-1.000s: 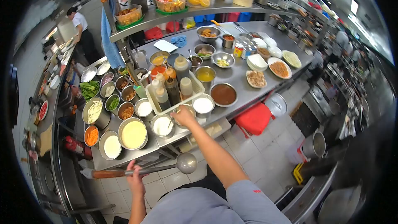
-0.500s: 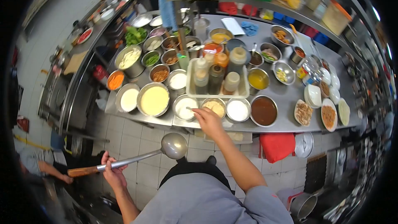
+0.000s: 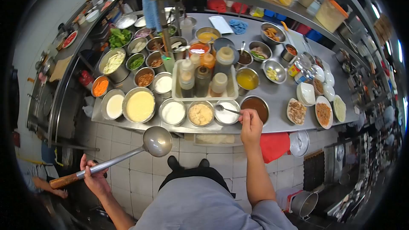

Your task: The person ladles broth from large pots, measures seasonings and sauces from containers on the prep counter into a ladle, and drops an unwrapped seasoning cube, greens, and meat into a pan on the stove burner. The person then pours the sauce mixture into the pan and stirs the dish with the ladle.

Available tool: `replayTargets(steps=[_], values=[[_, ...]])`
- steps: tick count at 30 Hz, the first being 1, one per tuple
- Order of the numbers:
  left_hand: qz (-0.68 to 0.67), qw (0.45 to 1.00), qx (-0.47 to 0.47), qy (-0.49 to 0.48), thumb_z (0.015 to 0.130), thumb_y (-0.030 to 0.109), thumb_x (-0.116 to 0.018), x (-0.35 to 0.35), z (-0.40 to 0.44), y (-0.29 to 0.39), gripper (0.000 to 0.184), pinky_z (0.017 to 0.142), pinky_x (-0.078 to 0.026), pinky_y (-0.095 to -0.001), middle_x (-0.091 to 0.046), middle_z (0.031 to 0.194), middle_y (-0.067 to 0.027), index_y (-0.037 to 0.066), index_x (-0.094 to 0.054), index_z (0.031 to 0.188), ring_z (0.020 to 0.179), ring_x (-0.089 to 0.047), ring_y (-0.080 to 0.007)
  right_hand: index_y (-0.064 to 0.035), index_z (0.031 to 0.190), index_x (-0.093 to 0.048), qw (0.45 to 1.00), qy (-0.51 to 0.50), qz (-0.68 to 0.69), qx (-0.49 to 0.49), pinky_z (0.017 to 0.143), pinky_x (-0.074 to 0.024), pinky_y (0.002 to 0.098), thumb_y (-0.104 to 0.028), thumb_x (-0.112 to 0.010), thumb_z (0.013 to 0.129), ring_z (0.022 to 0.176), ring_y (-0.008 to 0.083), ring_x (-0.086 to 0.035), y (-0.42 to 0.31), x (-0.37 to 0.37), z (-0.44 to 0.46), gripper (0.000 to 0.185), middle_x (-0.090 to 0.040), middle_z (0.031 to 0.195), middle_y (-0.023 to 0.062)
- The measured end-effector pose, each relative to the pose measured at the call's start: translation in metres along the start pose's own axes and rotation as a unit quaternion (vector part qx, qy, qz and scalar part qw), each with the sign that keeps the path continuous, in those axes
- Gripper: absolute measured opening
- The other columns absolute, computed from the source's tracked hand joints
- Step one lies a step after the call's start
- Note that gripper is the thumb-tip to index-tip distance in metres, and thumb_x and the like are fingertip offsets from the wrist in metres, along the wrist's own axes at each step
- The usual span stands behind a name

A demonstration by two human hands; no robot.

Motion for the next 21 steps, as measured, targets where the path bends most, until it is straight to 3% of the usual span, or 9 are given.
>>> replayTargets(steps=[2, 3, 5, 9, 13, 16, 18, 19, 21], values=[[-0.005, 1.0, 0.007, -0.023, 0.087, 0.021, -0.051, -0.013, 0.004, -0.004, 0.046, 0.053, -0.058, -0.028, -0.047, 0.088, -0.0031, 0.001, -0.043, 0.128, 0.068, -0.053, -0.0096, -0.0008, 0.088, -0.06, 0.986, -0.04, -0.16, 0.004, 0.063, -0.045, 0.0265, -0.013, -0.051, 0.094, 0.068, 0.0139, -0.058, 0.002, 0.009, 0.01, 0.016, -0.06, 0.072, 0.0066], [-0.006, 0.999, 0.01, -0.036, 0.087, 0.021, -0.051, -0.018, 0.006, -0.006, 0.046, 0.053, -0.058, -0.028, -0.047, 0.087, -0.0032, 0.001, -0.043, 0.128, 0.068, -0.053, -0.0097, -0.0017, 0.087, -0.06, 0.973, -0.054, -0.222, 0.032, 0.063, -0.0464, 0.031, -0.014, -0.052, 0.093, 0.069, 0.0203, -0.06, 0.002, 0.009, 0.011, 0.015, -0.061, 0.074, 0.0098], [-0.011, 0.998, 0.019, -0.057, 0.087, 0.021, -0.051, -0.028, 0.007, -0.01, 0.046, 0.053, -0.057, -0.0282, -0.047, 0.087, -0.0033, 0.002, -0.043, 0.128, 0.069, -0.052, -0.0099, -0.0025, 0.087, -0.059, 0.953, -0.089, -0.281, 0.069, 0.065, -0.0471, 0.0356, -0.015, -0.054, 0.091, 0.071, 0.0272, -0.061, 0.004, 0.005, 0.01, 0.014, -0.061, 0.075, 0.0123], [-0.018, 0.996, 0.024, -0.084, 0.087, 0.021, -0.052, -0.041, 0.009, -0.017, 0.046, 0.054, -0.056, -0.029, -0.047, 0.087, -0.004, 0.002, -0.043, 0.128, 0.071, -0.051, -0.0106, -0.0027, 0.086, -0.059, 0.954, -0.088, -0.278, 0.077, 0.066, -0.0472, 0.0374, -0.014, -0.054, 0.09, 0.073, 0.03, -0.061, 0.019, -0.001, 0.006, 0.013, -0.061, 0.076, 0.0126], [-0.019, 0.995, 0.026, -0.094, 0.087, 0.02, -0.051, -0.053, 0.008, -0.019, 0.045, 0.053, -0.056, -0.0293, -0.047, 0.088, -0.0044, 0.002, -0.043, 0.128, 0.071, -0.052, -0.0112, -0.0028, 0.088, -0.06, 0.965, -0.102, -0.239, 0.034, 0.066, -0.047, 0.0351, -0.015, -0.054, 0.091, 0.072, 0.0269, -0.061, 0.032, -0.005, 0.002, 0.014, -0.062, 0.076, 0.0131], [-0.022, 0.996, 0.026, -0.085, 0.087, 0.02, -0.051, -0.058, 0.007, -0.019, 0.045, 0.053, -0.056, -0.0297, -0.047, 0.088, -0.0046, 0.001, -0.043, 0.128, 0.07, -0.052, -0.0118, -0.0026, 0.088, -0.06, 0.978, -0.085, -0.188, -0.022, 0.064, -0.0469, 0.0303, -0.018, -0.052, 0.094, 0.067, 0.0194, -0.061, 0.049, 0.002, 0.002, 0.018, -0.062, 0.072, 0.0101], [-0.018, 0.996, 0.025, -0.089, 0.088, 0.02, -0.051, -0.059, 0.006, -0.019, 0.045, 0.053, -0.056, -0.0298, -0.046, 0.088, -0.0047, 0.001, -0.043, 0.127, 0.069, -0.052, -0.0119, -0.0045, 0.089, -0.06, 0.991, -0.037, -0.099, -0.077, 0.056, -0.0435, 0.0245, -0.021, -0.049, 0.096, 0.06, 0.0103, -0.055, 0.064, 0.015, 0.004, 0.021, -0.06, 0.067, 0.004], [-0.018, 0.996, 0.025, -0.089, 0.088, 0.02, -0.051, -0.059, 0.006, -0.019, 0.045, 0.053, -0.056, -0.0298, -0.046, 0.088, -0.0047, 0.001, -0.043, 0.127, 0.069, -0.052, -0.0119, -0.0045, 0.089, -0.06, 0.991, -0.037, -0.099, -0.077, 0.056, -0.0435, 0.0245, -0.021, -0.049, 0.096, 0.06, 0.0103, -0.055, 0.069, 0.021, 0.005, 0.021, -0.06, 0.067, 0.004], [-0.016, 0.995, 0.024, -0.098, 0.088, 0.02, -0.051, -0.06, 0.006, -0.02, 0.045, 0.053, -0.056, -0.0295, -0.046, 0.088, -0.0045, 0.001, -0.043, 0.127, 0.068, -0.052, -0.0118, -0.0072, 0.09, -0.059, 0.985, 0.013, 0.026, -0.167, 0.05, -0.0374, 0.02, -0.024, -0.047, 0.098, 0.056, 0.0043, -0.047, 0.079, 0.032, 0.007, 0.022, -0.056, 0.064, -0.0006]])
Point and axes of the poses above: each hand's wrist, its own z-axis towards the middle knuckle, its own x-axis out of the back of the hand, y = z × x, the point moved 4 cm from there along z, towards the middle knuckle
